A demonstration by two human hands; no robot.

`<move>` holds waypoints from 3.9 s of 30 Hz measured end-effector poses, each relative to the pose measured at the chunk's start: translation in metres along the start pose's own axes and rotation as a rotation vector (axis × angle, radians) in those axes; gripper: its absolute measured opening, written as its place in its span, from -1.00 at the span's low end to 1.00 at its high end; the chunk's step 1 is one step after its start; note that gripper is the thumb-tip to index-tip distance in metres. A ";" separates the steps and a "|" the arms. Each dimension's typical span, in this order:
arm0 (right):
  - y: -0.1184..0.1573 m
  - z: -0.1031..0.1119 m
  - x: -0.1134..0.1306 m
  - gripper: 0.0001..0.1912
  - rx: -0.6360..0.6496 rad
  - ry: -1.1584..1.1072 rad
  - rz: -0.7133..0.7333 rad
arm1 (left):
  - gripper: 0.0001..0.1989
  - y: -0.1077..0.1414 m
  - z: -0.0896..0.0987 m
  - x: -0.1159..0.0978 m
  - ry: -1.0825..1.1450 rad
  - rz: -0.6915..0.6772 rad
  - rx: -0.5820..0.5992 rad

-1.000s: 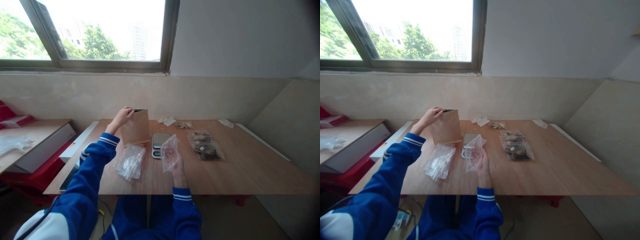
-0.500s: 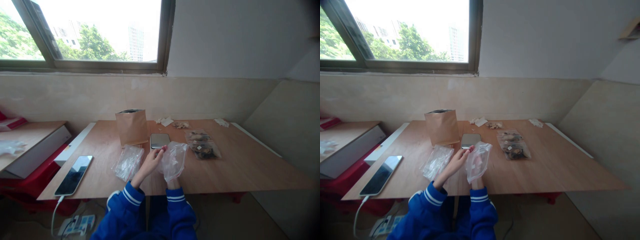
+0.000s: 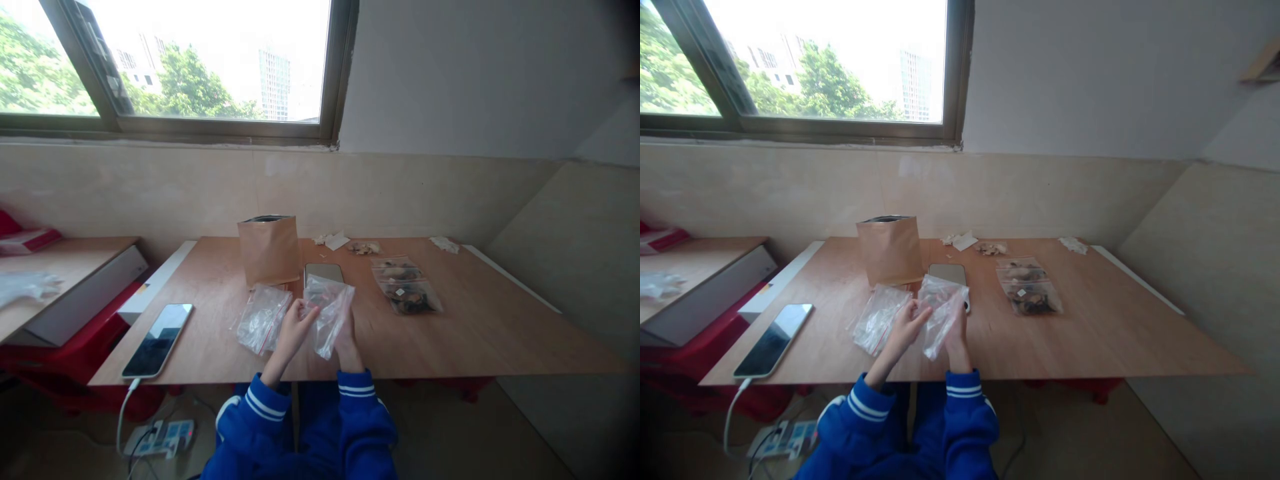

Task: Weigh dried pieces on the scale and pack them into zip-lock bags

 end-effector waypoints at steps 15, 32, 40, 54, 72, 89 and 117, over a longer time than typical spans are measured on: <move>0.021 -0.043 -0.022 -0.39 0.378 0.267 -0.309 | -0.63 0.010 0.092 -0.001 -0.185 -0.085 -0.278; 0.023 0.027 -0.001 -0.58 -0.130 0.542 -0.011 | -0.57 0.025 0.126 0.019 -1.087 0.119 -0.513; 0.031 0.123 0.028 -0.60 -0.637 1.270 0.311 | -0.61 0.013 0.096 0.040 -1.192 0.138 -0.015; 0.015 0.189 0.053 -0.58 -0.830 1.457 0.212 | -0.46 0.034 0.078 0.067 -1.288 0.312 -0.134; 0.030 -0.017 0.127 -0.66 -0.328 0.727 0.517 | -0.38 0.008 0.041 -0.052 -0.410 -0.218 -0.025; 0.020 -0.106 0.036 -0.89 0.247 0.859 0.289 | -0.68 0.024 0.048 -0.031 0.057 -0.072 -0.331; 0.019 -0.060 0.042 -0.77 0.066 0.885 0.225 | -0.74 -0.001 0.024 -0.040 -0.206 -0.128 -0.018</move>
Point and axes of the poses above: each hand's wrist, its own y-axis away from the middle knuckle, its own z-axis out of the back of the hand, x = y × z, the point moved 4 cm from there along -y, towards the middle knuckle, and after that the axes turned 11 degrees about x, right-handed, at the moved point
